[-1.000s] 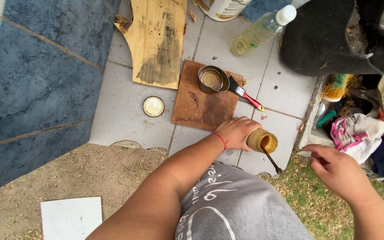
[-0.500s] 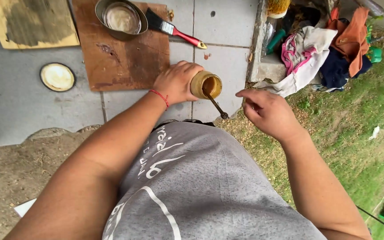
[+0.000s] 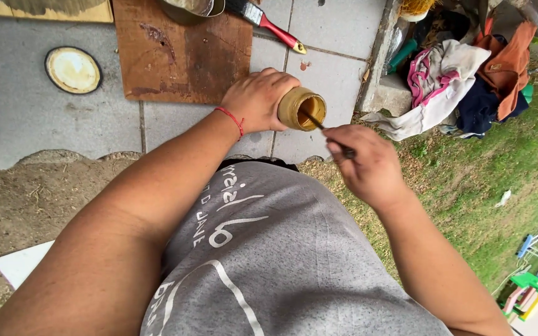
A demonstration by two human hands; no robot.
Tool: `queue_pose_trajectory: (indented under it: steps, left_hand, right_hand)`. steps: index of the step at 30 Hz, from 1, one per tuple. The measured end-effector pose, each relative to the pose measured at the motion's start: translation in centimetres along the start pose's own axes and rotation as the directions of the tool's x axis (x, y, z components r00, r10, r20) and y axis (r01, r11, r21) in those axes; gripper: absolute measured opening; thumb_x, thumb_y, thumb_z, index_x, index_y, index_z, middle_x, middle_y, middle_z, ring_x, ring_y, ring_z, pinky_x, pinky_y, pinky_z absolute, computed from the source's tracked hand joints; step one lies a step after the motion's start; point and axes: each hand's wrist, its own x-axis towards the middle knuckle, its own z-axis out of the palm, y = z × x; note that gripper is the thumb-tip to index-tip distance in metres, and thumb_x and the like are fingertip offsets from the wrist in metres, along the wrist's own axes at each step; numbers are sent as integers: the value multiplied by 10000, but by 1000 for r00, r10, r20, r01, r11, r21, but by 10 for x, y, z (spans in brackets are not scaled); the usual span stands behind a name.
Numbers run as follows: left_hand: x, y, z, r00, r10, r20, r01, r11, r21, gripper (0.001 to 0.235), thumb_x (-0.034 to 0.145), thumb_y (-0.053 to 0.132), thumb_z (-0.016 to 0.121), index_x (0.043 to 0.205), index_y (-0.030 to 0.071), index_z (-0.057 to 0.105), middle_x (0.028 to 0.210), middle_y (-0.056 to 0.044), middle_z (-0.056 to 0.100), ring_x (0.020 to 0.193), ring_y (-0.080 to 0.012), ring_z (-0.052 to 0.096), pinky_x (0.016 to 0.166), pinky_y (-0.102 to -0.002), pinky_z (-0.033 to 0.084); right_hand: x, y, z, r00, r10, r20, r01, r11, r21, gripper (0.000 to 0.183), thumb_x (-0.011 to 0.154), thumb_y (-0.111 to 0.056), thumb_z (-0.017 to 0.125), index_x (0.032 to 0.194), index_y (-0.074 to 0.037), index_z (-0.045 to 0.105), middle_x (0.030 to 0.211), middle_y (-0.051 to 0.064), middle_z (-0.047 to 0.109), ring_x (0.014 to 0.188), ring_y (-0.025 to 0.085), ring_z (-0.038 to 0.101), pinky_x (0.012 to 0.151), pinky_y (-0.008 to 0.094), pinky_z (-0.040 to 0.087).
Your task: The person pours a clear liquid from a plastic bottle into a small jar containing a brown substance. They then use a metal rod to stir the mixture thoroughly. Finally, they use a paintbrush to apply the mixture onto the metal rod.
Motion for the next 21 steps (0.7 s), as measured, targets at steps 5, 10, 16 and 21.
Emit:
queue_pose_trajectory:
  steps: [5, 10, 16, 21]
  left_hand:
    - [1, -4, 4, 1000, 19, -18, -19, 1000, 2, 728, 686, 397, 824, 1293, 173, 490, 1225, -81, 614, 1217, -288, 542, 1036, -478, 456]
    - [5, -4, 5, 1000, 2, 6, -2, 999, 36, 810, 618, 469, 928, 1256, 192, 512, 1202, -77, 615, 1131, -278, 570, 843, -538, 537]
    - [3, -1, 1, 1000, 8, -13, -8, 1000, -5, 767, 600, 395, 931, 1218, 185, 528, 1177, -72, 626, 1141, -280, 568, 814, -533, 532]
    - [3, -1, 2, 999, 21, -31, -21, 1000, 12, 751, 605, 409, 917, 1211, 186, 535, 1159, -60, 635, 1110, -282, 577, 795, -534, 532]
  right_hand:
    - [13, -20, -34, 982, 189, -17, -183, 968, 170, 164, 984, -69, 630, 1102, -11, 728, 915, 129, 726, 871, 300, 717, 809, 398, 571]
    - [22, -19, -39, 971, 217, 104, -219, 976, 2, 256, 1048, -193, 565, 1168, 3, 678, 989, 143, 728, 899, 242, 713, 785, 354, 604]
    - [31, -21, -30, 978, 167, 122, -163, 986, -39, 234, 1039, -134, 591, 1166, 40, 682, 1012, 186, 715, 881, 276, 696, 807, 374, 596]
    - [48, -29, -35, 976, 108, 189, -71, 979, -190, 240, 1055, -161, 572, 1118, 32, 700, 984, 162, 729, 871, 291, 693, 799, 419, 575]
